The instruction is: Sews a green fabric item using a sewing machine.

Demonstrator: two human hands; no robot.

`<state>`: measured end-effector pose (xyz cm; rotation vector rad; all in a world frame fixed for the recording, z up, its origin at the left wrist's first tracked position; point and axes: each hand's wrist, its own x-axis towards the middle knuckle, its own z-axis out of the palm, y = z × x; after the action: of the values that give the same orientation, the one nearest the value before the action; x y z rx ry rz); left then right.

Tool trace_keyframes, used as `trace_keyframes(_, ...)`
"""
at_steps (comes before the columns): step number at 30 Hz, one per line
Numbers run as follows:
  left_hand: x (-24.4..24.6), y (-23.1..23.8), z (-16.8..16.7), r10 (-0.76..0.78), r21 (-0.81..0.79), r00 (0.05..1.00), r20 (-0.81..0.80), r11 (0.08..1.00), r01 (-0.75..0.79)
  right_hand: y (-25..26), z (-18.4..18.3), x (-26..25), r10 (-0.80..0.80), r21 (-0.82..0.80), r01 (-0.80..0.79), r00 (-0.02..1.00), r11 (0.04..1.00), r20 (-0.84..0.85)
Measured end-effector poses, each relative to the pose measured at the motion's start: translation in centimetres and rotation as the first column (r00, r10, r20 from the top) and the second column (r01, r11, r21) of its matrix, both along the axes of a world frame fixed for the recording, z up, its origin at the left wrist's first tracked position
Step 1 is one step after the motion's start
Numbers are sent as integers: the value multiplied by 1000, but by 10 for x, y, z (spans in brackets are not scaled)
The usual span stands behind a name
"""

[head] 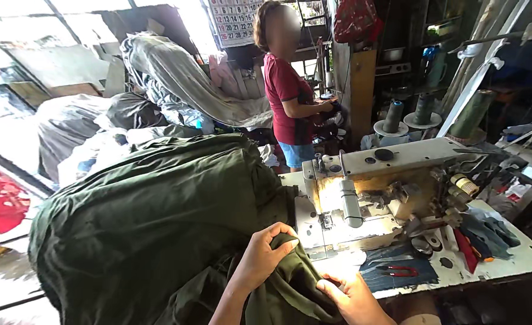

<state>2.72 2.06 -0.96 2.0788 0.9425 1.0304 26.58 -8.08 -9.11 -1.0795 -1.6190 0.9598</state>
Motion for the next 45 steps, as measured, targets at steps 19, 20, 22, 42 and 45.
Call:
trace_keyframes(19, 0, 2, -3, 121, 53, 989, -88, 992, -117, -1, -4, 8, -158, 52, 159, 987, 986, -6)
trace_keyframes(20, 0, 1, -1, 143, 29, 983, -113, 990, -141, -1, -2, 11, -190, 55, 190, 982, 980, -11)
trace_keyframes(22, 3, -3, -3, 148, -2, 982, -114, 989, -150, -3, -1, 15, -202, 37, 203, 979, 979, -34)
trace_keyframes(42, 73, 53, -22, 144, 238, 939, -312, 969, -70, -17, -7, 27, -197, -102, 176, 943, 979, -267)
trace_keyframes(45, 74, 59, -27, 133, 262, 943, -305, 964, -52, -16, -7, 26, -197, -110, 173, 940, 979, -278)
